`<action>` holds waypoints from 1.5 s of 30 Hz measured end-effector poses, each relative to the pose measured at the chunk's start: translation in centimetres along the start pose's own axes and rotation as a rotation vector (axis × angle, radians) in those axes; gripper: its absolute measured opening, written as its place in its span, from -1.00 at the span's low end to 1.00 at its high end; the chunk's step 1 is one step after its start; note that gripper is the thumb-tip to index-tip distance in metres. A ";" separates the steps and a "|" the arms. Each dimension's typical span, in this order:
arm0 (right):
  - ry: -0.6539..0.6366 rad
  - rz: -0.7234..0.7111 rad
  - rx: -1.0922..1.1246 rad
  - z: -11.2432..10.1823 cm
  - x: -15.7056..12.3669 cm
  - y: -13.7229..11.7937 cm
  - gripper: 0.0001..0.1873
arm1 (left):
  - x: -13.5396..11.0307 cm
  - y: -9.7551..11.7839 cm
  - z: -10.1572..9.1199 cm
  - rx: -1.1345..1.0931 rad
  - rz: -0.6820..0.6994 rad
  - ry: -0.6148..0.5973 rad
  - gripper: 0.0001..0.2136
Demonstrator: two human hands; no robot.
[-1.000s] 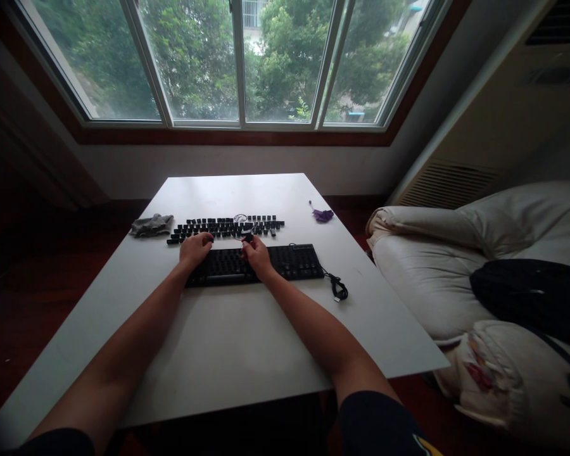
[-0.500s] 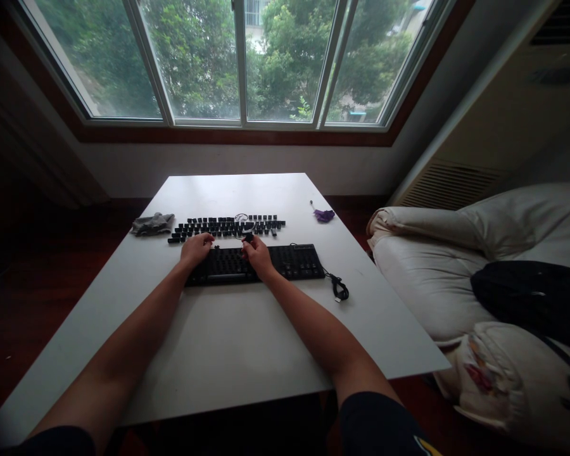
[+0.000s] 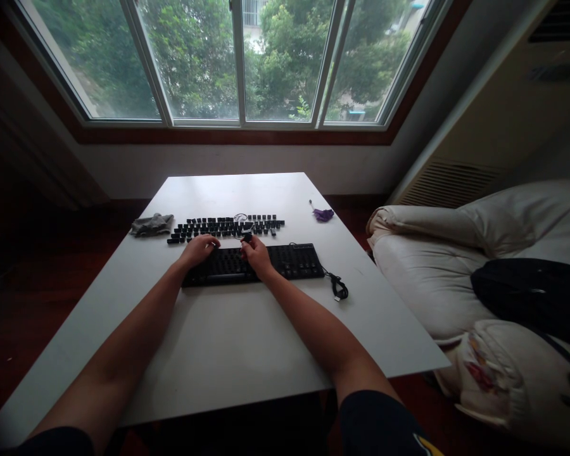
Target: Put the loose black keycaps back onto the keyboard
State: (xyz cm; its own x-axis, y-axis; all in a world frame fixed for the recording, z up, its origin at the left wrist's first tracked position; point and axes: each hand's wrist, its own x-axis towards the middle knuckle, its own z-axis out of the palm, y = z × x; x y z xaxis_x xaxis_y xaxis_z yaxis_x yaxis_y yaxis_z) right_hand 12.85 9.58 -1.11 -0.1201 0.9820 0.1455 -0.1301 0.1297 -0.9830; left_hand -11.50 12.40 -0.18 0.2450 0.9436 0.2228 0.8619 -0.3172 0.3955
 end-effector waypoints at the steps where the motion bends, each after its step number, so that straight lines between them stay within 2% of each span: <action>1: -0.001 -0.001 -0.002 0.0 0.0 0.0 -0.74 | 0.0 -0.1 0.1 -0.005 -0.004 0.000 -0.71; 9: 0.007 0.003 -0.011 0.1 0.0 -0.2 -0.72 | -0.3 -0.1 -0.1 -0.062 0.009 0.061 -0.65; 17: -0.004 0.008 -0.013 0.0 -0.1 -0.2 -0.70 | -0.2 0.1 -0.6 -0.013 -0.033 -0.026 -0.70; 30: -0.009 0.011 -0.023 0.0 -0.1 0.0 -0.70 | -0.5 0.1 -0.1 -0.043 -0.051 0.025 -0.71; 36: -0.010 0.014 -0.030 0.1 -0.2 -0.3 -0.70 | -0.6 0.4 -0.2 -0.008 -0.027 -0.015 -0.75; 45: -0.008 0.003 -0.024 0.1 -0.1 -0.2 -0.71 | -0.6 0.1 0.1 0.005 0.014 -0.003 -0.78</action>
State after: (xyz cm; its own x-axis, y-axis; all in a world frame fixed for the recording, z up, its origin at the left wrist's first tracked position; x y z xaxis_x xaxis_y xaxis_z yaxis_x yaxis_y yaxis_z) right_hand 12.81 9.40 -0.90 -0.1283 0.9814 0.1430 -0.1064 0.1297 -0.9858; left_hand -11.55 11.86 -0.32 0.2584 0.9394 0.2254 0.8608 -0.3298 0.3877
